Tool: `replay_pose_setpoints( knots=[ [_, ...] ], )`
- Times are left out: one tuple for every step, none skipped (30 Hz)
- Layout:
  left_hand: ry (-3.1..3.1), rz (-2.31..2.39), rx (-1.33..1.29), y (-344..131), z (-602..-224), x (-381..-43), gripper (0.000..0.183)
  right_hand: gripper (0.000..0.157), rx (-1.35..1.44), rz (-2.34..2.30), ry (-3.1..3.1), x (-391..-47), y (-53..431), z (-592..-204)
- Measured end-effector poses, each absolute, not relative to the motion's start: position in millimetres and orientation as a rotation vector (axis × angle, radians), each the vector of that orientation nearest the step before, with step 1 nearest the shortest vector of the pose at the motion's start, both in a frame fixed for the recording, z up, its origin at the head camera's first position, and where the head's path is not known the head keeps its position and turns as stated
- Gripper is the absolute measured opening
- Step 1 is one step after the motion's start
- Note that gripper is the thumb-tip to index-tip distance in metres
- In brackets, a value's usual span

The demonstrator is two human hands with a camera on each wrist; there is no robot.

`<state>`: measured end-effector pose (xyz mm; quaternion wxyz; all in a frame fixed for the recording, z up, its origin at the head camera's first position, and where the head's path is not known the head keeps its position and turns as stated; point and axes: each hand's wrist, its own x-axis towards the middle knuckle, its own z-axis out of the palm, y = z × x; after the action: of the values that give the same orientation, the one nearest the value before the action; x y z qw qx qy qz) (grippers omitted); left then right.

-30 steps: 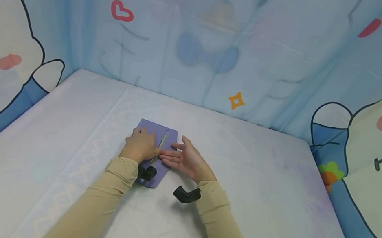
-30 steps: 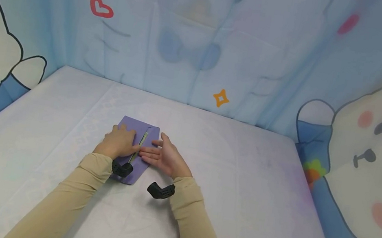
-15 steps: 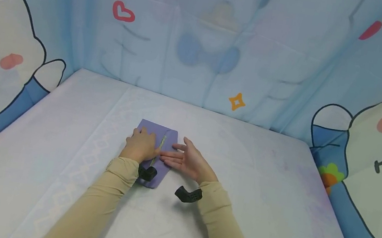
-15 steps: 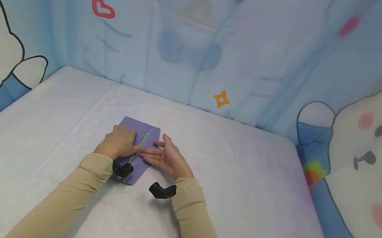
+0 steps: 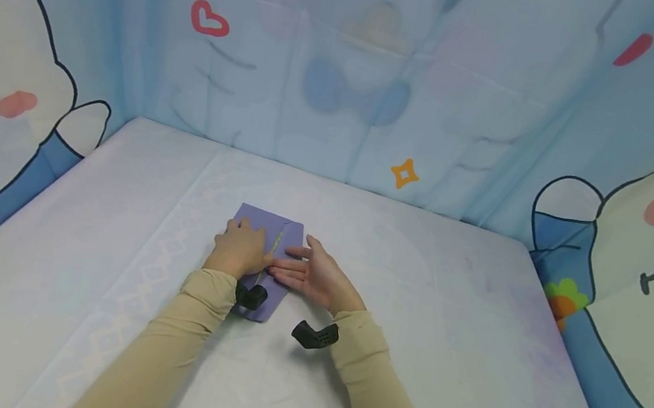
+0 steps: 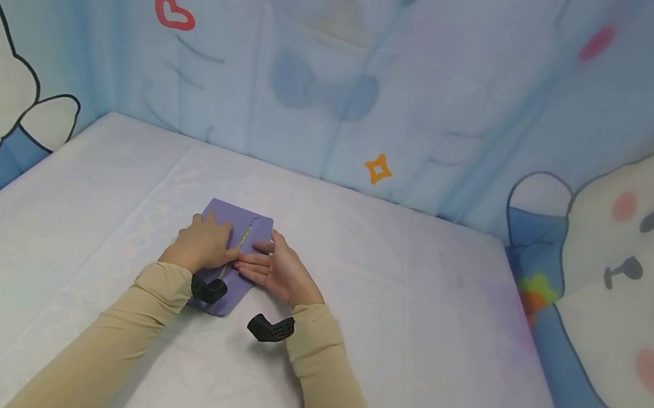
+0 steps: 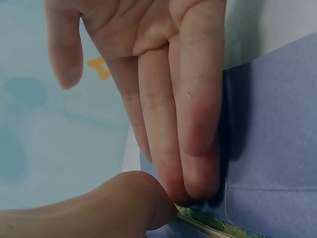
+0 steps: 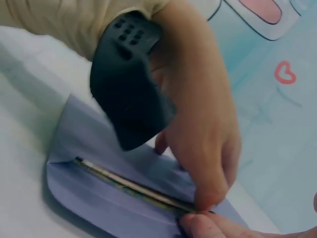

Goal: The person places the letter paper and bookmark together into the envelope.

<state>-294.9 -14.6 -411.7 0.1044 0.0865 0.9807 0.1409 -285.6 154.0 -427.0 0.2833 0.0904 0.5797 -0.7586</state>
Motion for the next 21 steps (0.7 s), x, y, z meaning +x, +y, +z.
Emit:
replay_pose_setpoints(
  knots=[
    [2.89,0.417,0.257,-14.4,-411.5,-295.0,0.06,0.066,0.248,-2.036,1.562,-285.4,154.3,-426.8],
    [2.889,0.417,0.26,-14.2,-411.3,-295.2,0.061,0.066,0.264,-2.045,1.576,-285.5,154.7,-426.6],
    [2.889,0.416,0.262,-13.9,-411.3,-295.3,0.062,0.066,0.283,-2.055,1.585,-285.5,155.1,-426.5],
    [2.888,0.415,0.264,-13.8,-411.3,-295.3,0.063,0.066,0.29,-2.062,1.59,-285.2,155.6,-426.7],
    [2.888,0.415,0.265,-13.6,-411.3,-295.3,0.063,0.066,0.296,-2.061,1.591,-285.1,155.7,-426.7],
    [2.888,0.415,0.263,-13.6,-411.4,-295.2,0.063,0.066,0.285,-2.053,1.592,-285.0,155.4,-426.8],
    [2.888,0.414,0.262,-13.9,-411.6,-295.4,0.062,0.066,0.267,-2.041,1.59,-284.8,154.8,-426.7],
    [2.89,0.418,0.261,-14.1,-411.8,-295.2,0.061,0.066,0.248,-2.027,1.588,-284.6,154.1,-426.4],
    [2.891,0.42,0.261,-14.3,-412.0,-295.1,0.06,0.066,0.23,-2.02,1.58,-284.5,153.5,-426.3],
    [2.892,0.421,0.264,-14.5,-412.1,-295.1,0.059,0.065,0.217,-2.017,1.577,-284.1,153.1,-426.2],
    [2.892,0.421,0.27,-14.9,-412.2,-295.1,0.059,0.065,0.223,-2.016,1.581,-284.1,152.8,-425.9],
    [2.89,0.423,0.277,-15.2,-412.0,-295.2,0.058,0.065,0.233,-2.021,1.59,-283.9,153.0,-425.9],
    [2.887,0.421,0.285,-15.6,-411.9,-295.4,0.058,0.065,0.252,-2.032,1.596,-283.6,153.3,-425.9],
    [2.882,0.42,0.292,-15.9,-411.6,-295.5,0.058,0.065,0.269,-2.044,1.595,-283.5,153.6,-426.1],
    [2.877,0.416,0.299,-16.6,-411.4,-295.8,0.058,0.065,0.282,-2.051,1.589,-283.3,153.6,-426.4],
    [2.871,0.412,0.305,-17.3,-411.2,-296.1,0.057,0.065,0.286,-2.049,1.585,-283.1,153.1,-426.8],
    [2.867,0.409,0.311,-18.1,-411.4,-296.6,0.056,0.065,0.279,-2.043,1.585,-282.9,152.0,-427.3],
    [2.862,0.411,0.315,-18.8,-410.9,-296.6,0.055,0.065,0.266,-2.034,1.584,-282.5,150.7,-427.6],
    [2.857,0.41,0.32,-19.6,-410.8,-296.8,0.054,0.065,0.256,-2.028,1.582,-282.3,149.4,-427.9],
    [2.854,0.411,0.326,-20.2,-410.4,-296.9,0.052,0.065,0.246,-2.025,1.58,-282.3,148.4,-428.3],
    [2.851,0.41,0.333,-20.5,-410.2,-296.9,0.052,0.065,0.239,-2.021,1.583,-282.2,148.0,-428.6]
  ],
)
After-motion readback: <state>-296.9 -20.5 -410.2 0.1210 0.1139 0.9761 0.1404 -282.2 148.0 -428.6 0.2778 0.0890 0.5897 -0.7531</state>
